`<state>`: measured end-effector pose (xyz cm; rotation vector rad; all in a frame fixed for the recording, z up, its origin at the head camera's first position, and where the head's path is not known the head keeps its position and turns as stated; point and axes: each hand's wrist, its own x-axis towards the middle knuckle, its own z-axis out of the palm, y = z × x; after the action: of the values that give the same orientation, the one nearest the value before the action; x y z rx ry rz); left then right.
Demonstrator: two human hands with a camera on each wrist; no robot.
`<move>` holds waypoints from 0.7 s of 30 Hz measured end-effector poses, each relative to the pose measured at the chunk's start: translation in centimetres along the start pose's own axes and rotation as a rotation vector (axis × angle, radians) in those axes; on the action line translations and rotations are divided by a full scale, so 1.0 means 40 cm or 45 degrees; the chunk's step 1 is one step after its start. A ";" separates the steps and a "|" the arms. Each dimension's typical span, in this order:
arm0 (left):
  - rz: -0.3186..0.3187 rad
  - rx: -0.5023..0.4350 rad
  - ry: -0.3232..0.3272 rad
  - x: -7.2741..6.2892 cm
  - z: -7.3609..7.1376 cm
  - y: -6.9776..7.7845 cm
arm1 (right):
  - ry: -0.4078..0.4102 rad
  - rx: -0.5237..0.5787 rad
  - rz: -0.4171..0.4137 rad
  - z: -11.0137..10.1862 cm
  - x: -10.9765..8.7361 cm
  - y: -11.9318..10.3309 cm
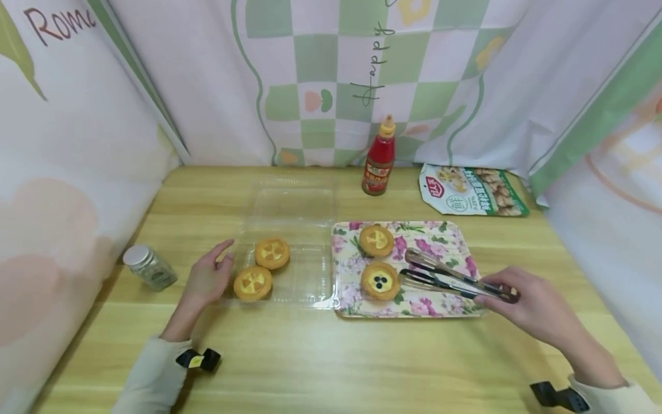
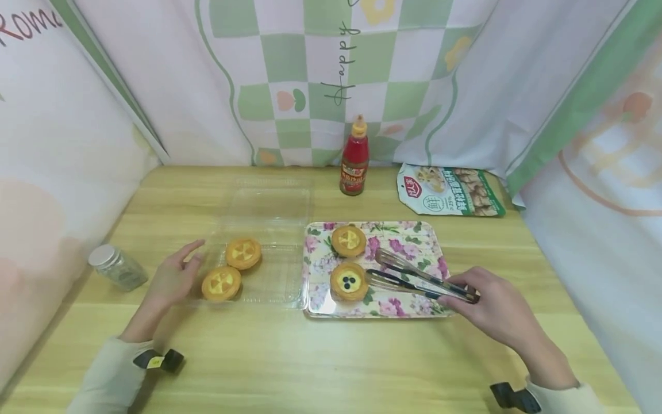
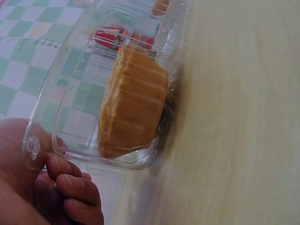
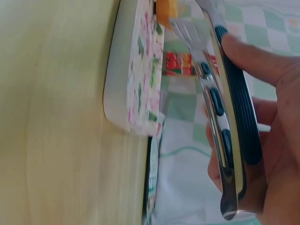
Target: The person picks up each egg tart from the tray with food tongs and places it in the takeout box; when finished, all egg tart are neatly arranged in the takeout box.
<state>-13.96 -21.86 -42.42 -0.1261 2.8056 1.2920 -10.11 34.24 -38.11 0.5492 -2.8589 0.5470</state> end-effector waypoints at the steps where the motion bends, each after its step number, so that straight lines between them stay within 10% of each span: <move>1: 0.001 -0.001 0.001 0.000 0.000 0.000 | -0.003 0.003 -0.002 -0.002 -0.006 0.002; 21: 0.034 0.053 0.014 0.002 0.001 0.003 | 0.068 -0.121 -0.275 0.019 0.002 0.002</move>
<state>-14.06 -21.76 -42.35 -0.0949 2.8513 1.2408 -10.27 34.00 -38.82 0.8004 -2.7131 0.3810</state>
